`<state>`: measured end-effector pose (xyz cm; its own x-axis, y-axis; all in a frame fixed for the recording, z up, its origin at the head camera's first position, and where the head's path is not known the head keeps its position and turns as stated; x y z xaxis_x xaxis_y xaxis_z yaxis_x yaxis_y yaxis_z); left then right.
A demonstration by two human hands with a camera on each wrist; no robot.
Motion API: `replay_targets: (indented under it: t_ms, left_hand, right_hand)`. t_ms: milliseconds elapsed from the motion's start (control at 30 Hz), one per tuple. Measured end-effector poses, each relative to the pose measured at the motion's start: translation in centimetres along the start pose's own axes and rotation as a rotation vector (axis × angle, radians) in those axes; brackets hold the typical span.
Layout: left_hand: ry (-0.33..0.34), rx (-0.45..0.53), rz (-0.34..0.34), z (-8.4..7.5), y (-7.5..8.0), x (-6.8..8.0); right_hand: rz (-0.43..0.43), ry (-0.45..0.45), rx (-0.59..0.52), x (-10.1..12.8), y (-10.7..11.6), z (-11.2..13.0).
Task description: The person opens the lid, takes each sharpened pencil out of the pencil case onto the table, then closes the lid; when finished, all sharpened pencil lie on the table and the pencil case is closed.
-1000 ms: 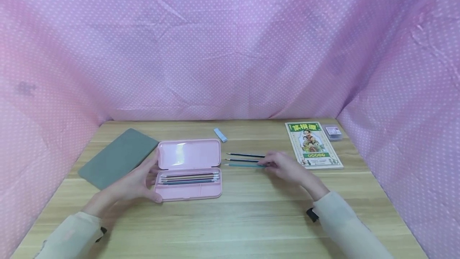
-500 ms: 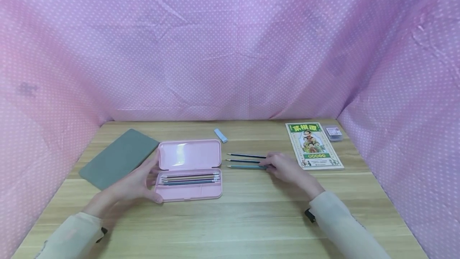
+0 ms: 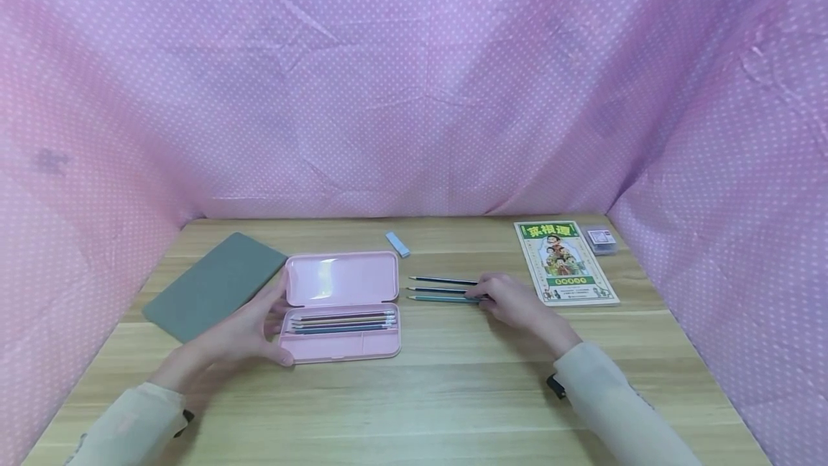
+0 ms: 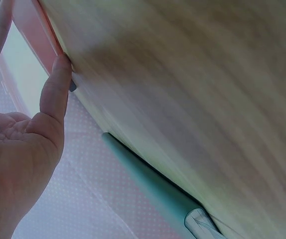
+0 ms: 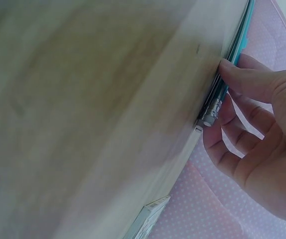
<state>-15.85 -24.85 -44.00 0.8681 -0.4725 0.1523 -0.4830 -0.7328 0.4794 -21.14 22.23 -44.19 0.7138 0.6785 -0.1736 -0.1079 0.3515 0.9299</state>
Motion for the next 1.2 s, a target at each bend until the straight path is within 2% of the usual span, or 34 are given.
replay_targets:
  t_ms: [433, 933, 1067, 1200]
  left_hand:
    - [-0.009, 0.038, 0.006, 0.4, -0.3, -0.2]
    - [-0.01, 0.02, -0.005, 0.0, -0.3, -0.1]
    - [-0.008, 0.013, -0.007, -0.1, -0.2, 0.0]
    - [-0.002, 0.006, -0.009, -0.3, 0.0, 0.2]
  right_hand:
    - [0.022, -0.051, -0.03, 0.1, 0.0, -0.1]
    - [0.022, -0.06, -0.022, 0.1, 0.1, 0.1]
    - [0.01, -0.05, -0.039, -0.5, 0.4, 0.4]
    - [-0.009, -0.026, -0.044, -1.8, 1.2, 2.0]
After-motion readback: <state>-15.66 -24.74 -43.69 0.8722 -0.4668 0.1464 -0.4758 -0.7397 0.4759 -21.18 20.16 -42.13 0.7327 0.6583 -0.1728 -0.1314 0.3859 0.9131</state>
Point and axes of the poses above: each hand's wrist, its own x-axis away from the middle knuckle, its own y-axis out of the back of the hand, z = x × y, the point moved 2 cm from there along -x, towards the middle knuckle, and after that the axes turned 2 degrees about y, right-handed, at the moved point
